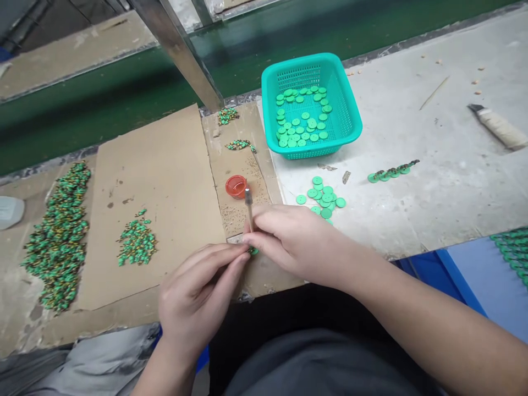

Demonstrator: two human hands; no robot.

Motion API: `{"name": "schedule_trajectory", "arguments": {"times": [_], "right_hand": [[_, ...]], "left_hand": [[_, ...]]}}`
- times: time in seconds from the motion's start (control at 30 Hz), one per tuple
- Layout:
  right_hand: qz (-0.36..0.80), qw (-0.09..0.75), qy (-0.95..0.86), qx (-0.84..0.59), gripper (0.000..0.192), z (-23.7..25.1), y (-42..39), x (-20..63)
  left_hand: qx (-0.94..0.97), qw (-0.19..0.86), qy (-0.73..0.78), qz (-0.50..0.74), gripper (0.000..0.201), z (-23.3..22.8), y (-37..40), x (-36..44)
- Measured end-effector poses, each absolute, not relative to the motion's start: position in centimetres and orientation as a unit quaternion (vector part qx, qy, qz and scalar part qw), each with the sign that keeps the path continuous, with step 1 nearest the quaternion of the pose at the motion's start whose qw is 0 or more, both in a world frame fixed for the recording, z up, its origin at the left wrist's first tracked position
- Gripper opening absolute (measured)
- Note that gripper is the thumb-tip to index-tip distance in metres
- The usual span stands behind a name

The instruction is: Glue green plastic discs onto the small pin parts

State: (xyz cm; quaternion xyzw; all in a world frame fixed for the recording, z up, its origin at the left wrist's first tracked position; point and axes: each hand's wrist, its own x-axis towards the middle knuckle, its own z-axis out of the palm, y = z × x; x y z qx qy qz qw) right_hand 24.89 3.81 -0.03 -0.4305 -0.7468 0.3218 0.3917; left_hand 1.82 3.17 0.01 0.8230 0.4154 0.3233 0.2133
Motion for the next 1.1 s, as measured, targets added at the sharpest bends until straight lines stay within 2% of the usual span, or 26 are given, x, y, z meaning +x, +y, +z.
{"name": "schedule_trajectory", "arguments": {"times": [0.37,0.73,0.97,1.1], "right_hand": [[0.315,0.395,-0.770,-0.390,0.027,-0.2,3.9,24.7],[0.259,0.388,-0.800,-0.378,0.018,-0.4,3.5,24.2],[0.271,0.474,-0.720,-0.428,0.019,-0.7,3.2,25.5],[0.267,0.469,-0.722,-0.434,0.019,-0.8,2.9,25.7]], "left_hand": [[0.830,0.215,0.401,0.322,0.018,0.3,3.3,2.1],[0.854,0.161,0.369,0.329,0.014,0.0,3.5,1.8],[0.845,0.185,0.383,0.325,0.013,0.1,3.5,2.1],[0.844,0.180,0.385,0.327,0.015,-0.1,3.4,1.8]]}}
